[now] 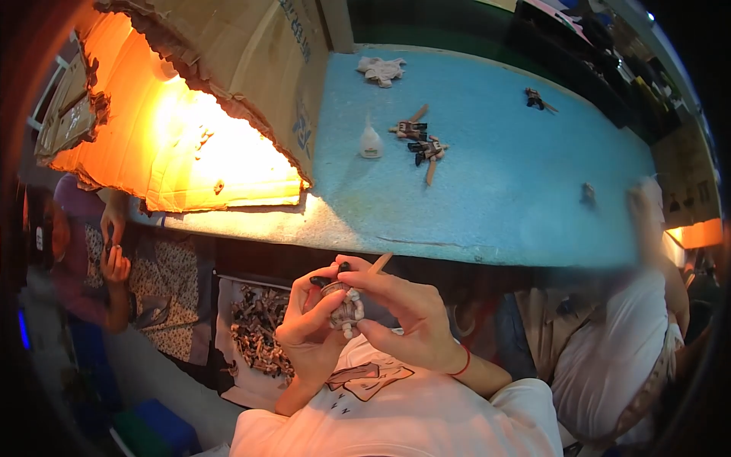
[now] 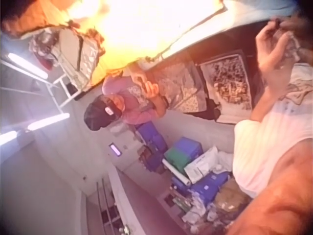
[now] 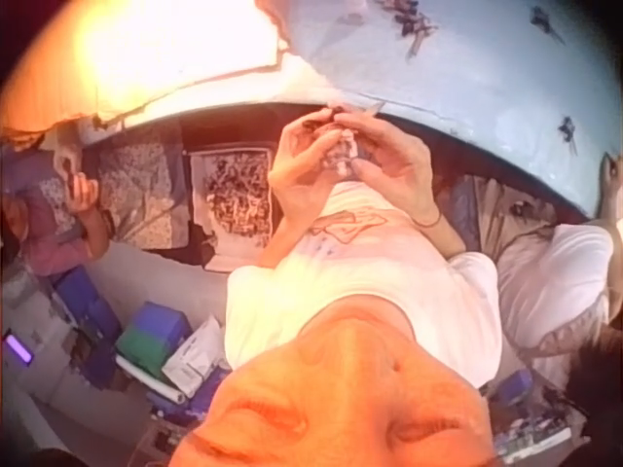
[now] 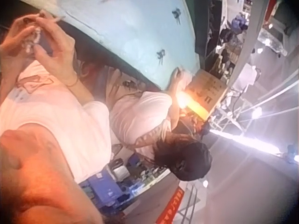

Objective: The person assembles toy figurines by applying liquid adhesive from a dispenser bottle and attaching small component parts and accessories to the figure bodies by hand.

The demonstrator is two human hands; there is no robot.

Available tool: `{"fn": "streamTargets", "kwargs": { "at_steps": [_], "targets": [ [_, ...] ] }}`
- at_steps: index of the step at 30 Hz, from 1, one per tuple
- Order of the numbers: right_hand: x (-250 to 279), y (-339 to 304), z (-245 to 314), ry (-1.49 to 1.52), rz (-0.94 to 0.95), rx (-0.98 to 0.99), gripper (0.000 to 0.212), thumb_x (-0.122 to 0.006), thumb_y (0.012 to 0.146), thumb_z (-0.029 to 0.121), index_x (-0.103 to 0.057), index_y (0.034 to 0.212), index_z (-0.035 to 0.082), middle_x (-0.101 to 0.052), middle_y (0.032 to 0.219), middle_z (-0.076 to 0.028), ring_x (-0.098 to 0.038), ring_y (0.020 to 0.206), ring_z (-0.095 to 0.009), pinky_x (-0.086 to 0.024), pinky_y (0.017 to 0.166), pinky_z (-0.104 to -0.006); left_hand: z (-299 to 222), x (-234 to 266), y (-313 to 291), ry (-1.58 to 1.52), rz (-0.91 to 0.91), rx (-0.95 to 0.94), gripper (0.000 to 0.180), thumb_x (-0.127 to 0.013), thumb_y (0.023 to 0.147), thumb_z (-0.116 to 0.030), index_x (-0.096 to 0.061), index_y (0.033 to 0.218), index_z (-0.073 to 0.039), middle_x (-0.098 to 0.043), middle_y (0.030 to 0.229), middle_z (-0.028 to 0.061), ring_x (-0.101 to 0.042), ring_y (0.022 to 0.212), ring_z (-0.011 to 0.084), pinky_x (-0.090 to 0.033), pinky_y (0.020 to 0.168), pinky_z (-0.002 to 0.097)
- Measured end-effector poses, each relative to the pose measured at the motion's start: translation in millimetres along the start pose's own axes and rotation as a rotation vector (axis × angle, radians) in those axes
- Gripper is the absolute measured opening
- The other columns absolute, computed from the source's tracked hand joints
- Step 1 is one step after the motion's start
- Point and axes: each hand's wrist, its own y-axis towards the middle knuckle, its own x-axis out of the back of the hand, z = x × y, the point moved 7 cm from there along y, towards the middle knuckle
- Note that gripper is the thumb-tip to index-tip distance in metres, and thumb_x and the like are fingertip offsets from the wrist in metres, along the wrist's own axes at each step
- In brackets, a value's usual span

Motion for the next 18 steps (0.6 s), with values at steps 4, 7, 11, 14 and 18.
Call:
{"fn": "streamTargets", "kwargs": {
  "at_steps": [4, 7, 11, 14, 18],
  "targets": [
    [0.5, -1.7, 0.4, -0.027, -0.002, 0.033, 0.056, -0.05, 0.065, -0.01, -0.045, 0.121, -0.005, -0.05, 0.12, -0.019, -0.039, 0.121, -0.028, -0.035, 0.097, -0.0329, -2.2, -2.4, -0.4, 0.052, 0.016, -0.041, 0.049, -0.065, 0.056, 0.018, -0.061, 0.102, 0.001, -0.042, 0.117, 0.0192, -0.047, 0.11, 0.0303, -0.044, 0.089, 0.0372],
    [0.1, -0.8, 3.9, -0.022, 0.003, 0.056, 0.057, -0.048, 0.064, -0.009, -0.045, 0.122, -0.005, -0.05, 0.119, -0.02, -0.04, 0.121, -0.029, -0.035, 0.097, -0.0349, -2.2, -3.3, -0.8, 0.041, 0.02, -0.076, 0.049, -0.066, 0.057, 0.017, -0.061, 0.102, 0.001, -0.041, 0.118, 0.0193, -0.047, 0.11, 0.0301, -0.044, 0.089, 0.037],
    [1.6, 0.6, 4.4, -0.038, 0.013, 0.046, 0.058, -0.048, 0.064, -0.008, -0.044, 0.122, -0.005, -0.05, 0.12, -0.02, -0.04, 0.12, -0.031, -0.034, 0.097, -0.0365, -1.5, -3.8, 0.0, 0.032, 0.018, -0.081, 0.049, -0.066, 0.057, 0.017, -0.06, 0.103, 0.002, -0.041, 0.118, 0.0195, -0.047, 0.109, 0.0299, -0.044, 0.089, 0.0368],
    [1.1, 1.8, 5.2, -0.05, 0.035, 0.072, 0.059, -0.049, 0.065, -0.007, -0.043, 0.123, -0.005, -0.05, 0.12, -0.021, -0.039, 0.121, -0.032, -0.034, 0.097, -0.0367, -2.6, -3.8, 0.3, 0.019, 0.011, -0.094, 0.047, -0.066, 0.059, 0.015, -0.06, 0.103, 0.002, -0.041, 0.118, 0.0194, -0.048, 0.108, 0.0299, -0.044, 0.089, 0.0367],
    [1.3, 1.0, 5.1, 0.077, 0.074, 0.05, 0.059, -0.052, 0.069, -0.004, -0.038, 0.126, -0.007, -0.044, 0.125, -0.023, -0.036, 0.123, -0.031, -0.031, 0.099, -0.0355, -3.7, -3.3, 0.4, -0.008, 0.016, -0.078, 0.044, -0.064, 0.062, 0.014, -0.059, 0.105, 0.003, -0.04, 0.118, 0.0194, -0.048, 0.108, 0.03, -0.043, 0.089, 0.0368]
  ]
}}
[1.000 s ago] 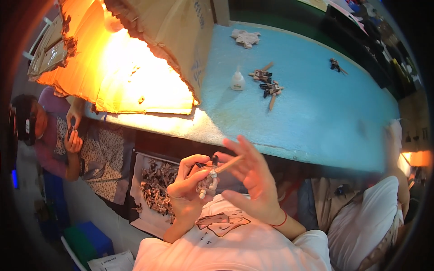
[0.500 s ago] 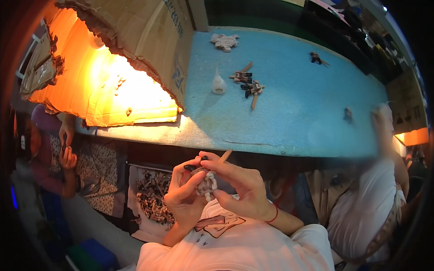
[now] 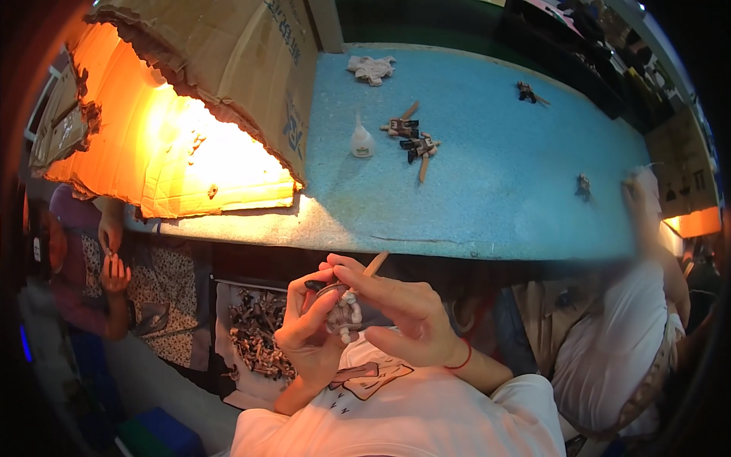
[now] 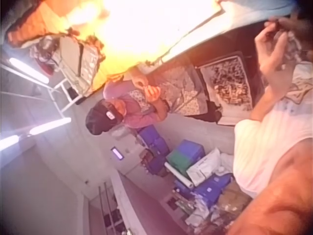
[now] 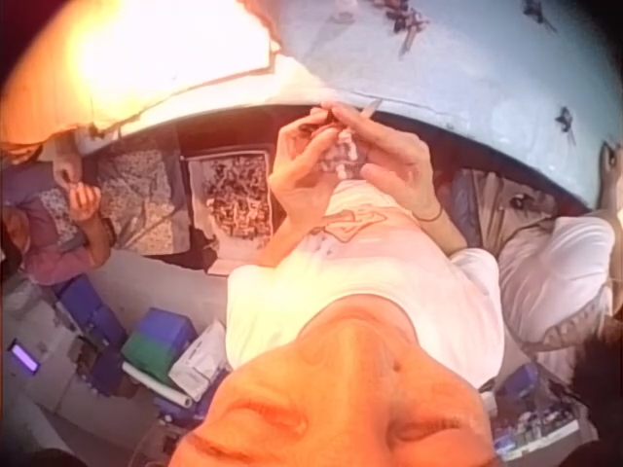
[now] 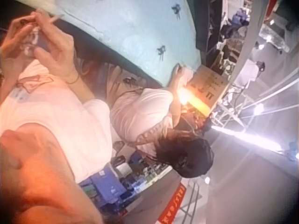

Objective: The person assembles toy figurines by applying liquid adhesive from a dispenser bottle and attaching small component parts and accessories to the figure bodies by hand.

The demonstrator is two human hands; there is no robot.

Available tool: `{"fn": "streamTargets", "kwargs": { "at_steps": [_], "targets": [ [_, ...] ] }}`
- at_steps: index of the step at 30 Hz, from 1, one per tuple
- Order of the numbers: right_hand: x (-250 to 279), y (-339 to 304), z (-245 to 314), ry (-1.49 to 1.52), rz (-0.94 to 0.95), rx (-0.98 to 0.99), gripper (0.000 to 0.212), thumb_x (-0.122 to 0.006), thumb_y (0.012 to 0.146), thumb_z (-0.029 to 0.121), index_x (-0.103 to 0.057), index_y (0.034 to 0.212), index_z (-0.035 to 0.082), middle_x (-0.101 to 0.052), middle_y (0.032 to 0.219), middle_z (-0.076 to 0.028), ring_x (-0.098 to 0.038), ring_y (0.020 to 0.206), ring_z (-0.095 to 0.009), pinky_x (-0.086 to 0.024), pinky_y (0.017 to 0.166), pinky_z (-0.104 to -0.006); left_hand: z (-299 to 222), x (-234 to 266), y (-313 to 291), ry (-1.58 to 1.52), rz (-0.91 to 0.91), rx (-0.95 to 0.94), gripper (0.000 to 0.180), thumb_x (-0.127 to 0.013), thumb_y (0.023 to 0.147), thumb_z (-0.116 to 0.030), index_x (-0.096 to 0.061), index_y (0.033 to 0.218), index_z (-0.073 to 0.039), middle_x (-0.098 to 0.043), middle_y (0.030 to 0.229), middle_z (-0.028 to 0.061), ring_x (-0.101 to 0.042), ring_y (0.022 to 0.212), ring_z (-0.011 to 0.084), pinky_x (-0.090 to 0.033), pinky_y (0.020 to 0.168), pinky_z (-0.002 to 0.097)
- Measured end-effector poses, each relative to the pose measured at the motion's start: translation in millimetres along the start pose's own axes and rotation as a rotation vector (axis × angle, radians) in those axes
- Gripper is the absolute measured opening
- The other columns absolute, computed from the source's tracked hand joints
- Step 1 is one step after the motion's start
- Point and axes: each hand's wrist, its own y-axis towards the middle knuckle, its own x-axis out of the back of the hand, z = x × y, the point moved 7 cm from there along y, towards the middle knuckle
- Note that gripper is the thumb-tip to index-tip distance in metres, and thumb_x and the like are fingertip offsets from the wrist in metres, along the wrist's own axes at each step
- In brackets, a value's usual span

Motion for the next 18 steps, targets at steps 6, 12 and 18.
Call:
{"fn": "streamTargets", "kwargs": {
  "at_steps": [6, 12, 18],
  "targets": [
    [-0.7, -1.1, -3.4, 0.05, -0.015, -0.036, 0.061, -0.055, 0.071, -0.003, -0.034, 0.128, -0.007, -0.038, 0.13, -0.024, -0.034, 0.124, -0.031, -0.029, 0.1, -0.035, 3.9, 0.0, -0.9, -0.089, -0.009, 0.057, 0.042, -0.064, 0.065, 0.012, -0.057, 0.106, 0.004, -0.039, 0.119, 0.0194, -0.047, 0.11, 0.03, -0.041, 0.09, 0.0367],
    [-2.2, 1.5, -0.1, -0.128, -0.018, 0.016, 0.059, -0.054, 0.069, -0.005, -0.039, 0.126, -0.006, -0.047, 0.123, -0.021, -0.039, 0.121, -0.032, -0.03, 0.1, -0.0367, 6.1, 1.5, -4.2, -0.111, -0.024, 0.039, 0.038, -0.063, 0.068, 0.009, -0.057, 0.106, 0.004, -0.039, 0.12, 0.0194, -0.045, 0.11, 0.0302, -0.04, 0.091, 0.037],
    [-3.6, 0.5, 3.1, -0.199, -0.066, 0.063, 0.058, -0.05, 0.065, -0.006, -0.042, 0.122, -0.007, -0.053, 0.116, -0.021, -0.045, 0.116, -0.034, -0.035, 0.096, -0.0378, 5.6, 1.3, -6.8, -0.063, -0.039, 0.037, 0.037, -0.063, 0.068, 0.01, -0.059, 0.104, 0.004, -0.039, 0.119, 0.0202, -0.046, 0.109, 0.0315, -0.04, 0.091, 0.0383]
  ]
}}
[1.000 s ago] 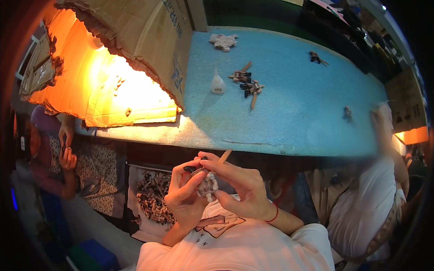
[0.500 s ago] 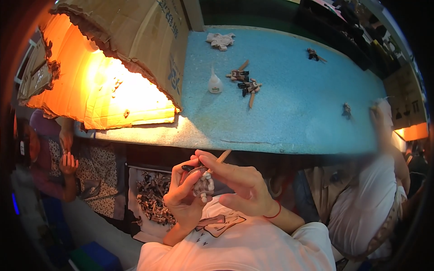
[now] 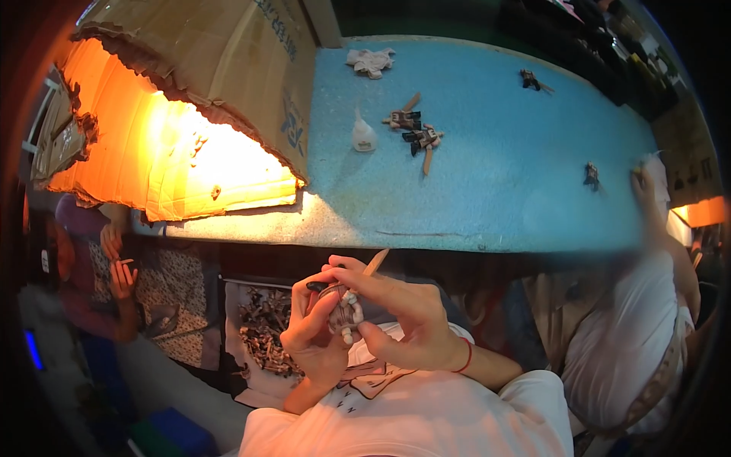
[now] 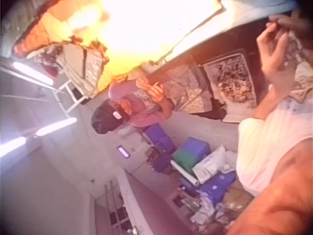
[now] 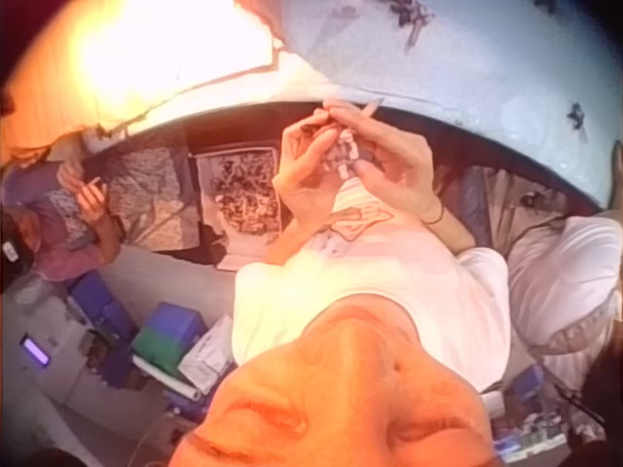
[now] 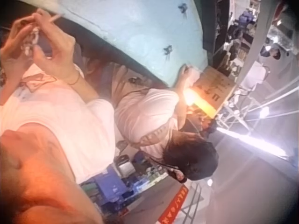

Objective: The person assembles toy figurines by applying liquid adhesive from a dispenser bottle and attaching small component parts and accessories to the figure bodies by hand.

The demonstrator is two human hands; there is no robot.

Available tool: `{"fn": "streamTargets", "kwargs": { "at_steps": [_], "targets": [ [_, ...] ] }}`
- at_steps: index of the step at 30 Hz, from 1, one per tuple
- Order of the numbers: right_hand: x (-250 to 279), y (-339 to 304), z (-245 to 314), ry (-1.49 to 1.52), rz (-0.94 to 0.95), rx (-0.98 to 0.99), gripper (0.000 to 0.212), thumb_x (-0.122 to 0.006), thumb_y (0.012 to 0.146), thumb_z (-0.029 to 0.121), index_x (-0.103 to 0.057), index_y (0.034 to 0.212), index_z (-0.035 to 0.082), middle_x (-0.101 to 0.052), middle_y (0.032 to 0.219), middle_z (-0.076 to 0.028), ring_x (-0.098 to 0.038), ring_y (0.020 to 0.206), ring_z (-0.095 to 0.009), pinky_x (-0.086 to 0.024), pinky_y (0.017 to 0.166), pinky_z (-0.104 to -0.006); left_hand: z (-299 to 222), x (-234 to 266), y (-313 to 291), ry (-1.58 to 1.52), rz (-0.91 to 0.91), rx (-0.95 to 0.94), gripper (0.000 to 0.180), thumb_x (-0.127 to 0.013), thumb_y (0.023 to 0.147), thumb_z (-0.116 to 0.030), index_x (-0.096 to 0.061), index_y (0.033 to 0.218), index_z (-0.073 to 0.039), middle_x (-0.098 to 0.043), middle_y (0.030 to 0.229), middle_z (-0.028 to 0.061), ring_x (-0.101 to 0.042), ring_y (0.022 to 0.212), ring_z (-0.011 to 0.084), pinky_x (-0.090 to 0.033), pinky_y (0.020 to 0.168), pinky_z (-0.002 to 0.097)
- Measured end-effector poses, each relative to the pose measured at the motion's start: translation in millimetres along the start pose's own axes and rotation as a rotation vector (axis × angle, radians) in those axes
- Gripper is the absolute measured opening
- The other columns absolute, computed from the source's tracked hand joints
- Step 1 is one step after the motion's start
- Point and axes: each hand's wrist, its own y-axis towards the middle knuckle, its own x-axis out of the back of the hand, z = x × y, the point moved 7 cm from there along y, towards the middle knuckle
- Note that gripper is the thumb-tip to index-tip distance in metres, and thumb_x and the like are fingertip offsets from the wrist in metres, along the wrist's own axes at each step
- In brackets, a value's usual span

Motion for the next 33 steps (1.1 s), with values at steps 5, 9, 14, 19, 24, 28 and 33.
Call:
{"fn": "streamTargets", "kwargs": {
  "at_steps": [5, 9, 14, 19, 24, 28, 33],
  "targets": [
    [0, -1, 4, -0.122, -0.017, 0.099, 0.059, -0.046, 0.061, -0.007, -0.044, 0.12, -0.008, -0.053, 0.114, -0.024, -0.048, 0.112, -0.035, -0.041, 0.091, -0.0346, -4, -2, 0, 0.037, -0.006, -0.03, 0.04, -0.064, 0.065, 0.012, -0.06, 0.103, 0.003, -0.039, 0.119, 0.0209, -0.048, 0.107, 0.0315, -0.042, 0.089, 0.0381],
    [1, 0, 5, -0.14, 0.001, 0.123, 0.059, -0.045, 0.061, -0.007, -0.044, 0.12, -0.009, -0.051, 0.114, -0.026, -0.049, 0.111, -0.034, -0.042, 0.09, -0.0334, -6, -2, -1, 0.113, 0.001, -0.047, 0.04, -0.066, 0.066, 0.01, -0.059, 0.104, 0.003, -0.039, 0.119, 0.0213, -0.048, 0.106, 0.0313, -0.042, 0.089, 0.0381],
    [2, -1, -6, 0.086, 0.004, 0.036, 0.059, -0.045, 0.063, -0.008, -0.042, 0.122, -0.009, -0.046, 0.122, -0.026, -0.046, 0.115, -0.029, -0.041, 0.091, -0.0332, -14, -4, 4, 0.188, 0.025, -0.048, 0.04, -0.065, 0.068, 0.009, -0.058, 0.107, 0.003, -0.038, 0.118, 0.0212, -0.044, 0.11, 0.0321, -0.039, 0.092, 0.0397],
    [6, 0, -8, 0.1, -0.023, -0.029, 0.058, -0.045, 0.067, -0.006, -0.04, 0.124, -0.008, -0.044, 0.125, -0.021, -0.047, 0.114, -0.023, -0.04, 0.092, -0.0311, -10, -6, 9, 0.169, 0.035, -0.021, 0.036, -0.061, 0.071, 0.008, -0.058, 0.107, 0.004, -0.039, 0.117, 0.0223, -0.044, 0.11, 0.0337, -0.037, 0.092, 0.0414],
    [6, 2, -12, -0.136, -0.087, 0.04, 0.052, -0.048, 0.074, 0.006, -0.042, 0.125, -0.003, -0.056, 0.113, -0.015, -0.057, 0.098, -0.019, -0.04, 0.089, -0.0271, 0, 0, 9, 0.331, -0.065, -0.102, 0.039, -0.055, 0.084, -0.03, -0.058, 0.103, 0.003, -0.046, 0.112, 0.0215, -0.05, 0.101, 0.0301, -0.043, 0.084, 0.0382],
    [3, -4, -26, -0.042, -0.179, 0.09, 0.055, -0.05, 0.071, 0.002, -0.043, 0.125, 0.0, -0.057, 0.114, -0.013, -0.058, 0.1, -0.02, -0.042, 0.087, -0.0278, -12, -13, 11, 0.57, -0.119, 0.043, 0.029, -0.05, 0.087, -0.017, -0.056, 0.107, 0.004, -0.05, 0.103, 0.0156, -0.054, 0.09, 0.0252, -0.045, 0.078, 0.031],
    [6, -20, -6, -0.149, -0.285, 0.163, 0.052, -0.049, 0.074, 0.0, -0.042, 0.126, 0.0, -0.061, 0.1, -0.013, -0.057, 0.093, -0.016, -0.044, 0.081, -0.0255, -18, -25, 3, 0.662, -0.044, 0.0, 0.029, -0.052, 0.087, -0.018, -0.056, 0.103, 0.006, -0.053, 0.095, 0.0141, -0.053, 0.087, 0.0219, -0.044, 0.076, 0.0301]
  ]
}}
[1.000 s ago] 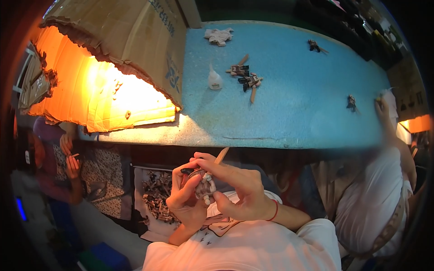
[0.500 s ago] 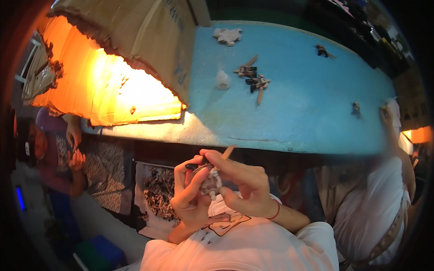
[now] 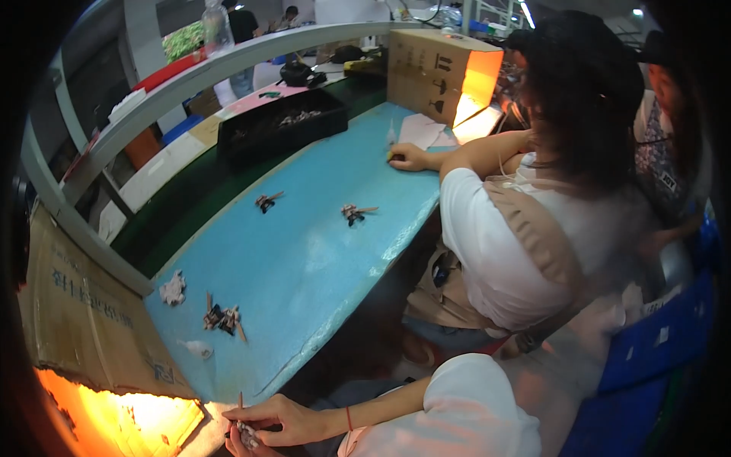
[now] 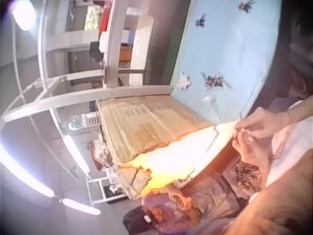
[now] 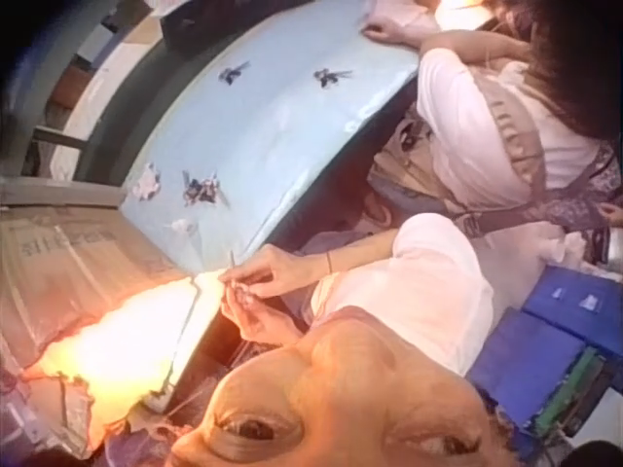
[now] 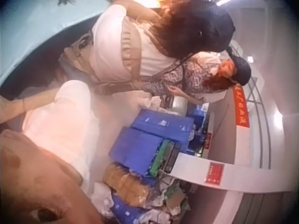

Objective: The person assembles toy figurines by applying liquid adhesive from a dispenser bottle and attaching small component parts and accessories to the figure bodies by hand.

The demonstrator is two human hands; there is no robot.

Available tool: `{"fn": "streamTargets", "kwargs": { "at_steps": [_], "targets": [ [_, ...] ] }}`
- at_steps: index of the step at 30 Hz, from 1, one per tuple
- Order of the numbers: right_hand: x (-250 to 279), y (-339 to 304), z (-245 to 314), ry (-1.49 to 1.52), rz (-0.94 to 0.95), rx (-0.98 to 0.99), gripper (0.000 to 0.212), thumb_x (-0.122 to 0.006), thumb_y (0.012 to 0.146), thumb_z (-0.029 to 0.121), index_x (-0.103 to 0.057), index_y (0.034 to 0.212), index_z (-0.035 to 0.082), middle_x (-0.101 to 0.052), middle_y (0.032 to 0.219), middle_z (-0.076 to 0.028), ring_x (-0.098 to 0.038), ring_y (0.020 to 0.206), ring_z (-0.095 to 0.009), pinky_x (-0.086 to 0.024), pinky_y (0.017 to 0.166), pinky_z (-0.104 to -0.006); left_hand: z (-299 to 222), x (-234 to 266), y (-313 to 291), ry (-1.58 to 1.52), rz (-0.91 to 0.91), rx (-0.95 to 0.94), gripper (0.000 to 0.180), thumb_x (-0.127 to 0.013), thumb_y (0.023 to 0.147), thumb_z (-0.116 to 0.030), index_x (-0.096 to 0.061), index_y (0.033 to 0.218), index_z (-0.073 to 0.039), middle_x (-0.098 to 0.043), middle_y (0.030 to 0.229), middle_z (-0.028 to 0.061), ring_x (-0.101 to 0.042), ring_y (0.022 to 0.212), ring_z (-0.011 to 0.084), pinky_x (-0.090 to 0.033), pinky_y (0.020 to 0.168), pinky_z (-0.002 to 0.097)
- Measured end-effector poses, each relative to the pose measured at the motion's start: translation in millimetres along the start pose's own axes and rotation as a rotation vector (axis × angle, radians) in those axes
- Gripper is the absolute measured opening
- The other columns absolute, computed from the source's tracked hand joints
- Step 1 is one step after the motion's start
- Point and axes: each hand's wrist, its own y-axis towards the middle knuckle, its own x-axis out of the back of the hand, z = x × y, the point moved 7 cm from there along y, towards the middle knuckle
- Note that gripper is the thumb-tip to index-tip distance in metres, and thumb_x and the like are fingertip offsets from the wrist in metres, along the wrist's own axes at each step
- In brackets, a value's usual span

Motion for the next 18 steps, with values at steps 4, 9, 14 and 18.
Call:
{"fn": "streamTargets", "kwargs": {
  "at_steps": [4, 9, 14, 18],
  "targets": [
    [23, 6, 26, -0.084, -0.126, 0.07, 0.026, -0.045, 0.087, 0.016, -0.059, 0.095, -0.004, -0.061, 0.079, -0.01, -0.058, 0.071, -0.013, -0.049, 0.061, -0.0269, -13, -15, 0, -0.026, 0.013, -0.088, 0.03, -0.051, 0.088, -0.019, -0.056, 0.101, 0.007, -0.053, 0.101, 0.017, -0.053, 0.092, 0.0249, -0.044, 0.08, 0.034],
    [6, 5, -32, 0.048, 0.069, -0.176, 0.055, -0.051, 0.07, 0.003, -0.044, 0.125, 0.001, -0.057, 0.113, -0.013, -0.057, 0.099, -0.018, -0.043, 0.085, -0.0274, 2, -13, 10, -0.101, -0.006, -0.038, 0.03, -0.052, 0.087, -0.017, -0.055, 0.103, 0.008, -0.054, 0.101, 0.0168, -0.053, 0.093, 0.0247, -0.044, 0.081, 0.0341],
    [9, 9, -22, 0.047, 0.046, -0.256, 0.054, -0.047, 0.067, -0.003, -0.045, 0.121, -0.006, -0.059, 0.108, -0.013, -0.056, 0.095, -0.013, -0.046, 0.081, -0.0264, 22, -6, 14, -0.234, 0.071, -0.056, 0.031, -0.058, 0.082, -0.02, -0.058, 0.107, 0.0, -0.049, 0.11, 0.0161, -0.05, 0.102, 0.0263, -0.045, 0.08, 0.0319],
    [-7, 11, -14, 0.063, 0.007, -0.232, 0.054, -0.038, 0.065, -0.011, -0.049, 0.117, -0.007, -0.056, 0.111, -0.02, -0.055, 0.1, -0.021, -0.041, 0.09, -0.0326, 28, 1, 1, -0.515, -0.016, 0.0, 0.044, -0.058, 0.069, 0.012, -0.057, 0.11, -0.005, -0.041, 0.116, 0.0131, -0.048, 0.103, 0.0242, -0.043, 0.086, 0.0312]
  ]
}}
